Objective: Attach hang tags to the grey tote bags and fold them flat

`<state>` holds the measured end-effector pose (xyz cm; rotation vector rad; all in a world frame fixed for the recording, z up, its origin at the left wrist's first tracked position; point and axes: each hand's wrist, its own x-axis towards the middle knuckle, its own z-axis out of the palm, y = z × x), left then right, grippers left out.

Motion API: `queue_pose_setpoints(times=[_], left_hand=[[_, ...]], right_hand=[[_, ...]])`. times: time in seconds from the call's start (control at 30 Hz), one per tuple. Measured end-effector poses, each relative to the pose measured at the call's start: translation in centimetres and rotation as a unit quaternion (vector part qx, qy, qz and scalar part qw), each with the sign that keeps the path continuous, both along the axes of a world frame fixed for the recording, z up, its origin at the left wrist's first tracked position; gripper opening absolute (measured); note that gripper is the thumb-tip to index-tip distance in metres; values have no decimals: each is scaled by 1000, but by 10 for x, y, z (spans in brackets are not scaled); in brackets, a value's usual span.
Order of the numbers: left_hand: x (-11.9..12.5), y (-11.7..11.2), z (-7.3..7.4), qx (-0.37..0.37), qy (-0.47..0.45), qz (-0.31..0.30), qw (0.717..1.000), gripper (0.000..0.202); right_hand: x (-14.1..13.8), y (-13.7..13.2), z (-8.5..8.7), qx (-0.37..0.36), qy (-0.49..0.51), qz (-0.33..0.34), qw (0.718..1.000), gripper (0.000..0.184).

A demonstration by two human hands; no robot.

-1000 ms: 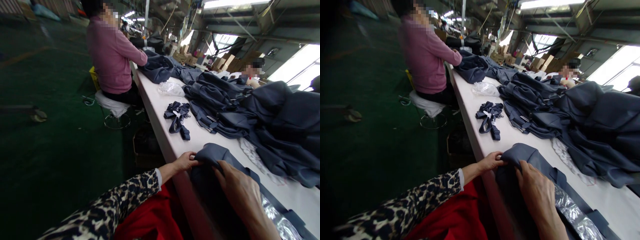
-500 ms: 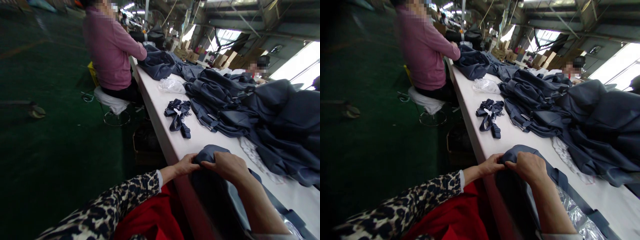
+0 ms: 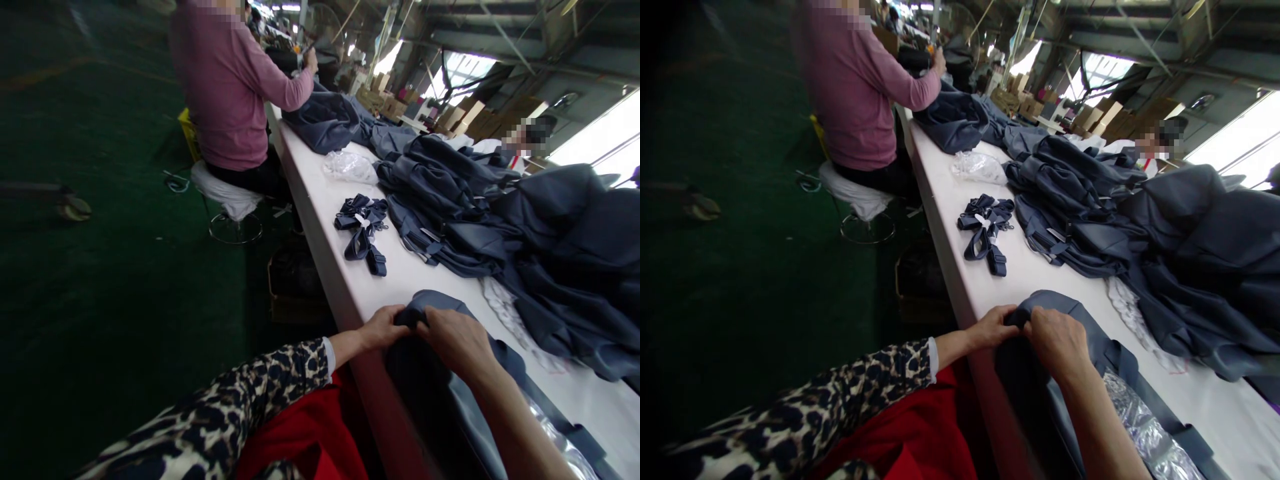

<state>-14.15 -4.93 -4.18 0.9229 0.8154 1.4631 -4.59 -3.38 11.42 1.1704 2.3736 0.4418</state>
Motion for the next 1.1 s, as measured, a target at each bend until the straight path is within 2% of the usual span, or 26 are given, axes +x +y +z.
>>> queue_pose_setpoints(times=[0.17, 0.27, 0.33, 0.4, 0.5, 0.6, 0.7, 0.83, 0.9, 1.0, 1.1], left_hand=[[3, -5, -2, -15, -13, -5, 1000, 22], [4, -9, -5, -27, -4, 15, 1000, 21], [7, -10, -6, -34, 6, 40, 999, 21], [11, -11, -6, -42, 15, 64, 997, 20], [8, -8, -5, -53, 36, 72, 995, 23], [-9, -4, -3, -54, 67, 21, 996, 23], [-26, 0, -1, -50, 97, -25, 994, 17], [-24, 4, 0, -65, 121, 14, 990, 14], [-20, 2, 0, -78, 123, 27, 989, 15], [-21, -3, 3, -97, 121, 11, 988, 11], [-26, -9, 8, -113, 123, -14, 986, 26]], right_hand=[[10, 5, -7, -22, 42, -26, 999, 30], [30, 10, -16, -80, 142, -31, 986, 35], [47, 10, -28, -139, 256, -34, 956, 38], [61, 3, -46, -172, 381, -39, 907, 39], [70, -13, -78, -129, 519, -47, 844, 35], [70, -27, -103, -61, 579, -30, 812, 34], [68, -32, -115, -41, 576, -6, 817, 31], [65, -32, -125, 20, 537, 46, 842, 33], [63, -33, -129, 58, 503, 50, 861, 35], [60, -36, -131, 73, 458, 49, 885, 42], [60, -38, -131, 66, 422, 61, 902, 49]])
